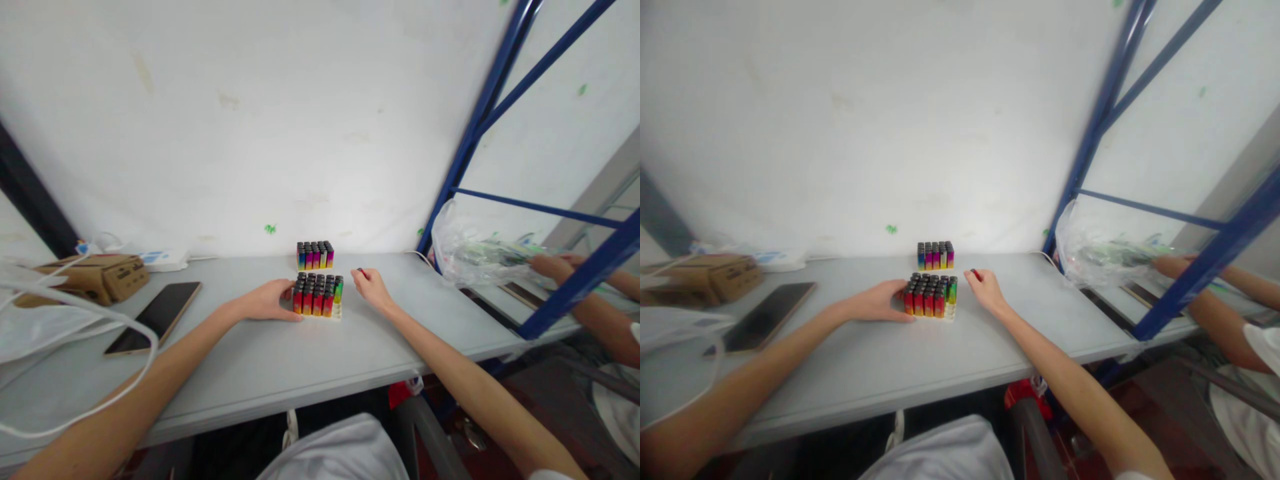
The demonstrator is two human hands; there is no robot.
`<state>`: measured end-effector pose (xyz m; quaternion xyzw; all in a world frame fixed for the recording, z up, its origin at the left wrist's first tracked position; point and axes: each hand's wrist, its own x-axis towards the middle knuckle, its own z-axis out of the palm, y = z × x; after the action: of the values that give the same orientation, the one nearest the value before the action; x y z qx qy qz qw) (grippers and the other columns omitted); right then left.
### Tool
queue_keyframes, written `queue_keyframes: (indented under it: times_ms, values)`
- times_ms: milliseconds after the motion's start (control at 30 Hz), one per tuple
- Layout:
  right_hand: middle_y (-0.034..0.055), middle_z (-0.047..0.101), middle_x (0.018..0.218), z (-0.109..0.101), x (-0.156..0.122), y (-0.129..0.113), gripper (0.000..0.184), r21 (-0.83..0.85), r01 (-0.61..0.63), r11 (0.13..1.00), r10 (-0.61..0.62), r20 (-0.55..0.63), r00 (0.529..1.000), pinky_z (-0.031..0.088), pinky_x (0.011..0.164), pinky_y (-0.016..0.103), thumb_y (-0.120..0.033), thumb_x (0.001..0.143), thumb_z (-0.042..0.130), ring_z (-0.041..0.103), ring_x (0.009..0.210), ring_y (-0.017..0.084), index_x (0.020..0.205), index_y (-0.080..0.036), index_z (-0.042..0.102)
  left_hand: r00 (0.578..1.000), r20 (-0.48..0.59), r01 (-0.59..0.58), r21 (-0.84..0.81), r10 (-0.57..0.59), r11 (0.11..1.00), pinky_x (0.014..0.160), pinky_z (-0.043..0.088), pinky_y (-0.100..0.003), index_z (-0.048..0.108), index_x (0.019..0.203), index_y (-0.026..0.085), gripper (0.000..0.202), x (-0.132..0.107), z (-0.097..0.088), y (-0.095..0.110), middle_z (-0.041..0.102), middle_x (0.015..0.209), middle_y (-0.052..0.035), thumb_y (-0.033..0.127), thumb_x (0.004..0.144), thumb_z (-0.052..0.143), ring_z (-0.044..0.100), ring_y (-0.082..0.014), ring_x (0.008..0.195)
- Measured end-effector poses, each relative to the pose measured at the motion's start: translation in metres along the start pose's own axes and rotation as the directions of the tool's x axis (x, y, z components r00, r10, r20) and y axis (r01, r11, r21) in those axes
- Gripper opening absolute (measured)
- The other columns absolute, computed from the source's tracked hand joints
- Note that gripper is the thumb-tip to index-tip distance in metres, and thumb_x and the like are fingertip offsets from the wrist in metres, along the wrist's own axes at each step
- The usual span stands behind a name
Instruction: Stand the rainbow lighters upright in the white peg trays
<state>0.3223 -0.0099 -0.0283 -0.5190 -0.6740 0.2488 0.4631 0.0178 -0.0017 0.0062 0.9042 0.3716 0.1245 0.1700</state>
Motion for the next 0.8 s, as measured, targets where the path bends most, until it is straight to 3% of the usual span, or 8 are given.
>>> queue_keyframes:
  times_ms: [200, 367, 433, 567, 700, 800]
  values:
    - [-0.0041, 0.035, 0.051, -0.002, -0.005, -0.006, 0.05, -0.092, 0.066, 0.994, -0.068, -0.016, 0.998, 0.025, 0.05, 0.027, -0.06, 0.091, 0.044, 0.033, 0.05, 0.011, 0.057, -0.024, 0.034, 1.0, -0.001, 0.003, -0.004, -0.003, 1.0, 0.076, 0.048, -0.033, 0.065, 0.101, 0.017, 0.061, 0.0, 0.0, 0.001, 0.07, 0.097, -0.0073, 0.067, 0.067, 0.073, 0.064, -0.0269, 0.086]
    - [-0.0048, 0.049, 0.061, -0.012, -0.01, -0.021, 0.044, -0.062, 0.137, 0.989, -0.134, 0.05, 0.99, 0.035, 0.055, 0.025, -0.06, 0.1, 0.04, 0.043, 0.052, 0.012, 0.079, -0.022, 0.048, 1.0, 0.0, 0.02, 0.008, -0.02, 1.0, 0.076, 0.048, -0.033, 0.064, 0.102, 0.017, 0.065, 0.0, 0.001, -0.001, 0.07, 0.098, -0.008, 0.07, 0.066, 0.073, 0.064, -0.0274, 0.086]
    - [-0.0037, 0.052, 0.063, -0.018, -0.011, -0.027, 0.043, -0.125, 0.209, 0.97, -0.197, 0.099, 0.975, 0.038, 0.059, 0.026, -0.058, 0.102, 0.037, 0.046, 0.055, 0.013, 0.083, -0.022, 0.049, 1.0, 0.003, 0.024, 0.006, -0.024, 1.0, 0.076, 0.048, -0.033, 0.064, 0.103, 0.016, 0.066, 0.0, 0.001, -0.001, 0.07, 0.099, -0.0082, 0.07, 0.066, 0.073, 0.064, -0.0274, 0.087]
    - [0.0017, 0.055, 0.069, -0.027, -0.013, -0.033, 0.048, -0.312, 0.402, 0.861, -0.351, 0.208, 0.913, 0.039, 0.068, 0.028, -0.057, 0.102, 0.042, 0.049, 0.067, 0.016, 0.071, -0.022, 0.05, 1.0, 0.008, 0.028, -0.022, -0.028, 0.999, 0.075, 0.047, -0.032, 0.065, 0.106, 0.017, 0.067, 0.0, 0.001, -0.001, 0.07, 0.101, -0.0078, 0.069, 0.066, 0.074, 0.064, -0.0268, 0.087]
    - [-0.0006, 0.054, 0.058, -0.03, -0.015, -0.032, 0.05, -0.338, 0.382, 0.86, -0.285, 0.301, 0.91, 0.035, 0.061, 0.028, -0.057, 0.101, 0.044, 0.045, 0.055, 0.014, 0.069, -0.021, 0.055, 1.0, 0.008, 0.026, -0.035, -0.026, 0.999, 0.074, 0.047, -0.032, 0.066, 0.105, 0.018, 0.067, 0.0, 0.0, 0.0, 0.07, 0.098, -0.0065, 0.071, 0.065, 0.073, 0.063, -0.0261, 0.085]
    - [0.0015, 0.064, 0.062, -0.028, -0.017, -0.033, 0.05, -0.253, 0.341, 0.905, -0.258, 0.31, 0.915, 0.039, 0.06, 0.027, -0.058, 0.099, 0.048, 0.054, 0.056, 0.015, 0.07, -0.02, 0.06, 1.0, 0.004, 0.021, -0.053, -0.02, 0.998, 0.074, 0.047, -0.032, 0.066, 0.107, 0.017, 0.069, 0.001, 0.0, 0.0, 0.07, 0.098, -0.007, 0.071, 0.064, 0.073, 0.064, -0.0269, 0.086]
